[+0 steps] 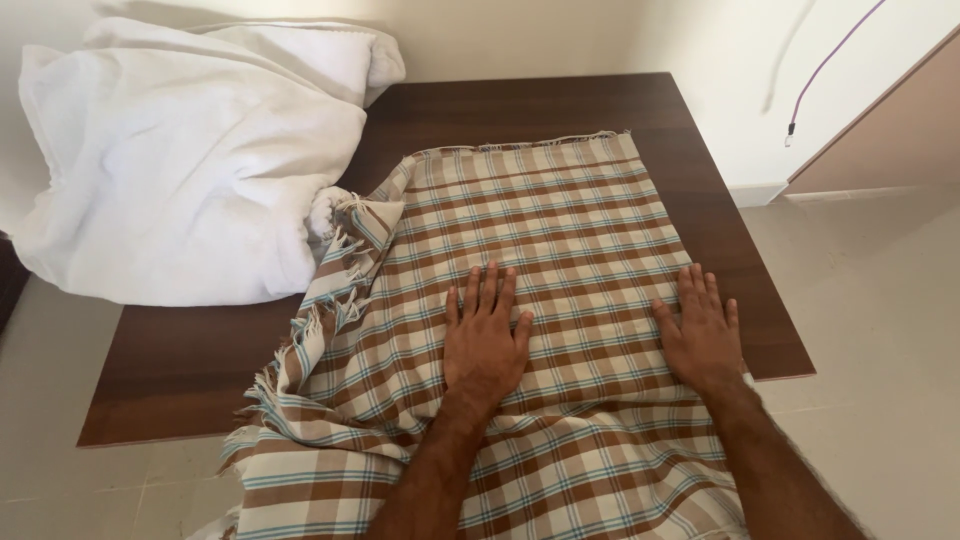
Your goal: The person folds a plaid cloth on a wooden table. They smooth the fabric, shake it out to remove wrinkles, and then fold it in half multiple times, pressing down on the folds to flatten them.
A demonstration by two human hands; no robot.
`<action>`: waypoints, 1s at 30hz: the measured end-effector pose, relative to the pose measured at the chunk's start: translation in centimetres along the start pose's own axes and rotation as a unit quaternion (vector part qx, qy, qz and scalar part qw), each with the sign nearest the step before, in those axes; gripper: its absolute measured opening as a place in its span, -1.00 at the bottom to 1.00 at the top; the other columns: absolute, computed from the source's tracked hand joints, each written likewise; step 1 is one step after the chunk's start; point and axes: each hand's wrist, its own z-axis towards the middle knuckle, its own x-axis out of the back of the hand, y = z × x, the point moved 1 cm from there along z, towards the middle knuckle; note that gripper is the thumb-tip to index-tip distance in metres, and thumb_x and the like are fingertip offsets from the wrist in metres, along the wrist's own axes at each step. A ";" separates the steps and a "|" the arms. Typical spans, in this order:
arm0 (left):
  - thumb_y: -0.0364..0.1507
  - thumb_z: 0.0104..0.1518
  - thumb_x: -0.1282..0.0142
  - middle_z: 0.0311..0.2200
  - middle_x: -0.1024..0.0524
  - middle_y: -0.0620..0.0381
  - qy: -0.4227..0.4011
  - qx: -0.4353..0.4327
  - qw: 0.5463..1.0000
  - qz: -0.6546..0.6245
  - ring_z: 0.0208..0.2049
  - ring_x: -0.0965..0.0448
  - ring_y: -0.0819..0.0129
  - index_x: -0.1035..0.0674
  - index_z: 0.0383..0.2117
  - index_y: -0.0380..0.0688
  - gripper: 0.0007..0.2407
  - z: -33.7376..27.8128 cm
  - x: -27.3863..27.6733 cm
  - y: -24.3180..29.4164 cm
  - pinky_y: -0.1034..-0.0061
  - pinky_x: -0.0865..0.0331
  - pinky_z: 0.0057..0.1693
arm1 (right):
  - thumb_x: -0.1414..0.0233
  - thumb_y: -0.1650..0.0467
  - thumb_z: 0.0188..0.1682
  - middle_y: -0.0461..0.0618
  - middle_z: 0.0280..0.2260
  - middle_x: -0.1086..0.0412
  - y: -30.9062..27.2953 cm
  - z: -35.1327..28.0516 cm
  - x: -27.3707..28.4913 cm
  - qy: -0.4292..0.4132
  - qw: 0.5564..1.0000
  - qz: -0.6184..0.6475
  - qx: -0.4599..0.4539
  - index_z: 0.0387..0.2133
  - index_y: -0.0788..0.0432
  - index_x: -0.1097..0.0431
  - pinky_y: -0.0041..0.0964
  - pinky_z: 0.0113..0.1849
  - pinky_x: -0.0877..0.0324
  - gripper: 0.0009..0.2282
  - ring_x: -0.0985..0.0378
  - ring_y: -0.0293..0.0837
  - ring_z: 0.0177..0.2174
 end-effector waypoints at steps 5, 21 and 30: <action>-0.07 0.37 0.37 0.48 0.08 0.11 0.008 -0.001 1.000 -0.005 0.49 0.18 0.17 -0.08 0.44 0.05 -0.47 0.0 -0.1 0.0 0.06 0.34 0.48 | 0.36 -0.01 0.12 -0.02 0.47 0.28 -0.3 0.0 0.1 -0.006 1.000 0.007 -0.007 0.44 0.09 0.21 0.13 0.34 0.44 -0.31 0.38 -0.06 0.43; -0.15 0.38 0.40 0.48 0.04 0.06 0.014 -0.084 0.996 -0.001 0.50 0.17 0.19 -0.12 0.42 -0.04 -0.49 1.5 -5.0 5.6 -0.01 0.37 0.49 | 0.35 0.14 0.17 -0.03 0.47 0.26 -8.4 -2.1 0.4 -0.094 0.977 -0.014 0.191 0.44 0.03 0.21 0.00 0.34 0.37 -0.42 0.34 -0.07 0.43; -0.07 0.37 0.33 0.47 0.03 0.08 0.018 -0.043 0.998 -0.032 0.48 0.14 0.16 -0.13 0.43 0.00 -0.46 1.0 -1.0 2.2 0.03 0.33 0.48 | 0.37 0.01 0.13 -0.04 0.47 0.31 -5.0 -0.8 -0.3 -0.050 0.991 -0.034 0.120 0.45 0.04 0.31 -0.01 0.34 0.40 -0.33 0.36 -0.10 0.42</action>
